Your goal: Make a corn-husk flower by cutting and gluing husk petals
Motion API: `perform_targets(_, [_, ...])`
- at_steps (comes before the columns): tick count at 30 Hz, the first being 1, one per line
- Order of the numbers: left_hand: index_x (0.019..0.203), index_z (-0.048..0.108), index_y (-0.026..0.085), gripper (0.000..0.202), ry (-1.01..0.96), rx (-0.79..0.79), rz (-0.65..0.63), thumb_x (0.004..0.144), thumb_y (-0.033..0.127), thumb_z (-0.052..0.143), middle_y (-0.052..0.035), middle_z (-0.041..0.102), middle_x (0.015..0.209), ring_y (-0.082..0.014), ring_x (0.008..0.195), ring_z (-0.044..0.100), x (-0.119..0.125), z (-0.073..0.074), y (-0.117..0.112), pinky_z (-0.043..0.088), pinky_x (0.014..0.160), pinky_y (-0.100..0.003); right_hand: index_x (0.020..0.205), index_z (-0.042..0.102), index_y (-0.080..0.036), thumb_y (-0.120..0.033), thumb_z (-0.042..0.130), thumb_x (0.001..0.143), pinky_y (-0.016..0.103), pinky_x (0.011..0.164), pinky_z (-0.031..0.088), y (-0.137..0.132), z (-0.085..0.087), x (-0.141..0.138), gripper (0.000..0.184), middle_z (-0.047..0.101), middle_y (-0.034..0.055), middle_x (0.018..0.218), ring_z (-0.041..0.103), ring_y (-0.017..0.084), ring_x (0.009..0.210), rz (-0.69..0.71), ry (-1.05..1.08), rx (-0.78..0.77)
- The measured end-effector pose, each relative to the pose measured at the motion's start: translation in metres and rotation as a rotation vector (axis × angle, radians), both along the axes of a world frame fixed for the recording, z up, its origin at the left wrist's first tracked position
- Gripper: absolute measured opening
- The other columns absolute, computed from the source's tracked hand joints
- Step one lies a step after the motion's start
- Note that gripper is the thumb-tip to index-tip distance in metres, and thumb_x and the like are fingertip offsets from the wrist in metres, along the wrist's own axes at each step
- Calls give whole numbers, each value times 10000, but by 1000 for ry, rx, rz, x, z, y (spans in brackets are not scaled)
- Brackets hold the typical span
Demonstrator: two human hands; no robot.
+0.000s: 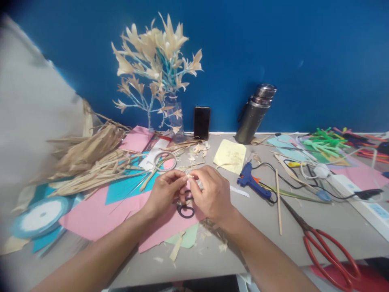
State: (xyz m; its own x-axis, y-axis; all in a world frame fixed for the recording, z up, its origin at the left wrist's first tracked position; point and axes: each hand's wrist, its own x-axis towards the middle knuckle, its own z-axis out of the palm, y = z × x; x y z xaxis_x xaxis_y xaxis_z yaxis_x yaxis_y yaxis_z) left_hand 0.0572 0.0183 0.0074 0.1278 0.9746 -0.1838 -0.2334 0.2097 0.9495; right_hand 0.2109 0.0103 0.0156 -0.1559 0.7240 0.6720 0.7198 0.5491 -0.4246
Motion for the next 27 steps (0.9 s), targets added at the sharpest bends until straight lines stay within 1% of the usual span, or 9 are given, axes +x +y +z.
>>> perform_targets(3, [749, 577, 165, 276, -183, -46, 2, 711, 326, 798, 49, 546, 492, -97, 362, 502, -2, -3, 4, 383, 377, -190, 868, 650, -182, -165, 610, 877, 271, 641, 429, -1, 7, 3, 45, 659, 18, 760, 536, 138, 624, 24, 130, 13])
perform_targets(5, [752, 571, 165, 278, -317, -87, -18, 701, 287, 816, 55, 533, 497, -70, 374, 463, -3, -4, 5, 354, 385, -169, 821, 643, -182, -177, 604, 869, 266, 627, 431, 0, 10, 5, 61, 640, 9, 729, 511, 131, 601, 18, 210, -29])
perform_targets(7, [752, 565, 162, 279, -423, -134, -58, 694, 243, 826, 51, 535, 526, -47, 390, 431, -4, -4, 6, 315, 389, -150, 804, 655, -183, -187, 600, 861, 259, 620, 439, 2, 10, 6, 79, 649, 5, 728, 524, 127, 598, 32, 276, -175])
perform_targets(10, [740, 557, 150, 265, -510, -190, -134, 716, 201, 815, 43, 545, 571, -22, 399, 389, -5, -3, 5, 323, 417, -153, 847, 688, -177, -225, 613, 850, 248, 617, 465, 7, 6, 7, 88, 693, 11, 763, 591, 134, 638, 142, 415, -480])
perform_targets(13, [750, 571, 140, 221, -529, -210, -189, 766, 188, 786, 35, 556, 591, -17, 413, 394, -6, -4, 3, 380, 473, -174, 867, 687, -165, -268, 646, 828, 246, 618, 489, 9, 2, 5, 119, 703, 21, 777, 622, 144, 668, 255, 562, -615])
perform_targets(16, [769, 592, 142, 195, -543, -207, -201, 783, 196, 779, 30, 558, 593, -32, 439, 429, -6, -7, 3, 382, 480, -175, 853, 676, -171, -234, 669, 787, 230, 560, 465, 5, 4, 3, 91, 681, 6, 738, 575, 122, 603, 262, 546, -576])
perform_targets(19, [753, 602, 143, 207, -553, -181, -200, 771, 213, 795, 26, 553, 574, -45, 449, 457, -6, -11, 3, 359, 451, -162, 809, 664, -185, -185, 683, 778, 222, 549, 445, 1, 8, 0, 37, 676, 0, 758, 529, 101, 575, 207, 439, -426])
perform_targets(22, [747, 629, 136, 203, -547, -143, -213, 753, 221, 813, 14, 565, 566, -55, 455, 479, -7, -13, 3, 357, 428, -151, 793, 654, -192, -160, 681, 800, 219, 562, 445, -1, 9, -2, 42, 675, -5, 776, 528, 95, 581, 203, 387, -316])
perform_targets(27, [746, 674, 119, 185, -558, -131, -243, 729, 214, 832, -15, 620, 627, -54, 470, 500, -6, -10, 2, 383, 412, -147, 795, 644, -194, -130, 652, 832, 219, 593, 453, 0, 9, 0, 74, 651, -12, 753, 559, 106, 627, 250, 365, -222])
